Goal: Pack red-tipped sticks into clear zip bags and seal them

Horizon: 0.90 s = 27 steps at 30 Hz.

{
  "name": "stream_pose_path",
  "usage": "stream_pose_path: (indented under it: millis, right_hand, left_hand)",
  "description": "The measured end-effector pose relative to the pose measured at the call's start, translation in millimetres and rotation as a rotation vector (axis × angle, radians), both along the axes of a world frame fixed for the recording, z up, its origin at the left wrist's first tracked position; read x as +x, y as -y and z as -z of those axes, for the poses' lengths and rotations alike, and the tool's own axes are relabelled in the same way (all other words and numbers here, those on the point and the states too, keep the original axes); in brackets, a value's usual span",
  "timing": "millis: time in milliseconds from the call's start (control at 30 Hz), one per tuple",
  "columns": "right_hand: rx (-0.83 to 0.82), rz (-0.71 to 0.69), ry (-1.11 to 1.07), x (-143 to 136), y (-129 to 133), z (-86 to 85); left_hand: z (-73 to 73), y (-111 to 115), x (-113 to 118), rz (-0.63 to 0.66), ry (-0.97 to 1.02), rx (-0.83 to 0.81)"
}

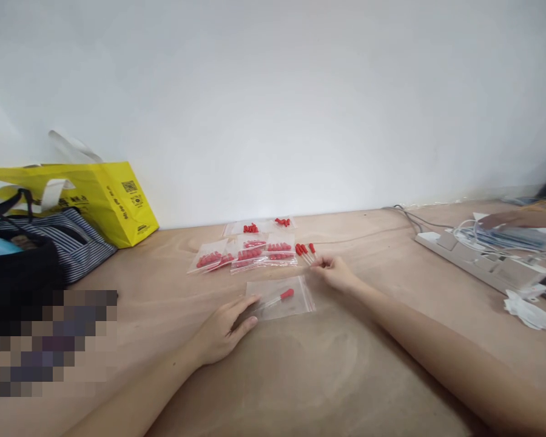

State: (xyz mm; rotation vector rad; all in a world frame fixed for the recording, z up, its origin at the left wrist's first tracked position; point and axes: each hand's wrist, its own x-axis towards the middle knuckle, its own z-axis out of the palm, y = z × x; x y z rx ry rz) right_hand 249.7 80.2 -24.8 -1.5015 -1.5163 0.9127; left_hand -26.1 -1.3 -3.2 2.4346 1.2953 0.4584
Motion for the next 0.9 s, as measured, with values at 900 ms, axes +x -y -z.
stream_pose_path:
  millis: [900]
  right_hand:
    - [0.078, 0.331, -0.224, 28.1, -12.0, -3.6]
  left_hand:
    - [5.6, -10.7, 7.6, 0.025, -0.123, 0.044]
